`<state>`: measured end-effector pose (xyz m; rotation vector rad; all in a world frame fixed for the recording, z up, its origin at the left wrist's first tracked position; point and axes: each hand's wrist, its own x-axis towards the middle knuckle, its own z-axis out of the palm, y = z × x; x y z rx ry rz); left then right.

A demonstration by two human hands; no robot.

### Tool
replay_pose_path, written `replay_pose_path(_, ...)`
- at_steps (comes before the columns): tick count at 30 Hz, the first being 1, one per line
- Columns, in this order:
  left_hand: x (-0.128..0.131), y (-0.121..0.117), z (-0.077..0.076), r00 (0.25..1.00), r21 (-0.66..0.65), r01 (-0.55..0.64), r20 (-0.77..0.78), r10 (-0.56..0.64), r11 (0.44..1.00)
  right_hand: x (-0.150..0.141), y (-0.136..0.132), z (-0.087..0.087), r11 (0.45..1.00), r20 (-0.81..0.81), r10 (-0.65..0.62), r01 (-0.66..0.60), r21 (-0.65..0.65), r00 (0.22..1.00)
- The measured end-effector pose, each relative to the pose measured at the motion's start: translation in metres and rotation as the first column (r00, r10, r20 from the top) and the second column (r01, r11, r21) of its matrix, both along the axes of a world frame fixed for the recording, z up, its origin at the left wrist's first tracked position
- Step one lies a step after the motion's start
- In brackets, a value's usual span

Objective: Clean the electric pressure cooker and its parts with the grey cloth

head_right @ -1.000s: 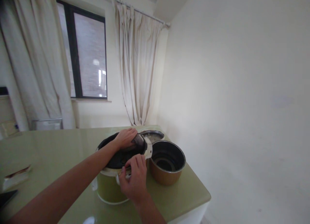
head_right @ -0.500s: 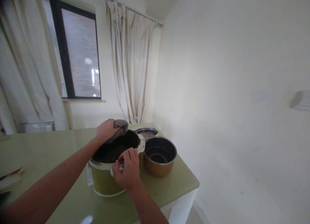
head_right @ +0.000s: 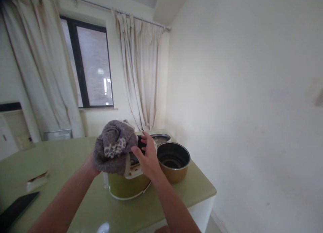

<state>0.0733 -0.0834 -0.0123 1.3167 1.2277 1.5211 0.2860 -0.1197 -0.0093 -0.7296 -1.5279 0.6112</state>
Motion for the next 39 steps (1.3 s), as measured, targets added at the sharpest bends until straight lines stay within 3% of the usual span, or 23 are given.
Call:
replay_pose_path(3,0.021,-0.024,-0.008,0.99,-0.026,0.126,-0.063,-0.127,0.992,0.006,-0.003,0.026,0.984,0.079,0.134,-0.124,-0.126,0.988)
replay_pose_path(7,0.034,-0.053,-0.003,0.953,-0.041,0.301,-0.014,-0.301,0.953,0.015,-0.005,0.038,0.981,0.074,-0.093,0.104,-0.165,0.993)
replay_pose_path(10,0.03,-0.067,0.006,0.947,0.055,0.318,0.028,-0.32,0.947,0.022,-0.002,0.043,0.967,0.029,-0.165,0.168,-0.19,0.986)
replay_pose_path(12,0.025,-0.072,0.009,0.956,0.144,0.291,-0.068,-0.284,0.946,0.025,-0.001,0.05,0.961,-0.045,-0.126,0.111,-0.254,0.991)
replay_pose_path(16,0.02,-0.073,0.01,0.933,0.187,0.308,-0.253,-0.258,0.933,0.018,-0.003,0.071,0.89,-0.378,0.073,-0.231,-0.393,0.923)
replay_pose_path(18,0.021,-0.072,0.01,0.943,0.198,0.251,-0.272,-0.193,0.947,0.01,-0.007,0.08,0.843,-0.48,0.12,-0.345,-0.413,0.869)
replay_pose_path(21,0.02,-0.068,0.016,0.955,0.28,0.084,-0.298,0.003,0.956,0.001,-0.017,0.087,0.79,-0.496,0.184,-0.427,-0.439,0.849)
replay_pose_path(24,0.006,-0.062,0.027,0.967,0.371,-0.122,-0.166,0.195,0.921,0.01,-0.024,0.082,0.78,-0.485,0.249,-0.47,-0.412,0.838)
replay_pose_path(26,-0.007,-0.059,0.036,0.971,0.389,-0.207,-0.028,0.237,0.898,0.024,-0.023,0.074,0.754,-0.406,0.328,-0.495,-0.432,0.853)
replay_pose_path(28,-0.017,-0.057,0.046,0.977,0.418,-0.191,-0.007,0.214,0.888,0.038,-0.017,0.064,0.717,-0.264,0.42,-0.496,-0.489,0.868)
replay_pose_path(31,-0.021,-0.056,0.065,0.972,0.484,-0.04,-0.183,0.146,0.874,0.044,-0.005,0.054,0.767,-0.092,0.433,-0.42,-0.485,0.897)
replay_pose_path(33,-0.018,-0.056,0.078,0.941,0.504,0.097,-0.327,0.086,0.858,0.038,-0.001,0.053,0.817,-0.035,0.396,-0.369,-0.443,0.918)
replay_pose_path(35,-0.013,-0.055,0.089,0.9,0.512,0.196,-0.433,0.054,0.836,0.028,-0.002,0.055,0.829,0.018,0.387,-0.34,-0.445,0.922)
replay_pose_path(37,-0.011,-0.054,0.097,0.869,0.525,0.236,-0.491,0.065,0.818,0.019,-0.006,0.056,0.847,0.064,0.37,-0.308,-0.433,0.927)
replay_pose_path(39,-0.012,-0.053,0.102,0.873,0.545,0.214,-0.479,0.092,0.811,0.014,-0.01,0.053,0.907,0.121,0.315,-0.261,-0.331,0.941)
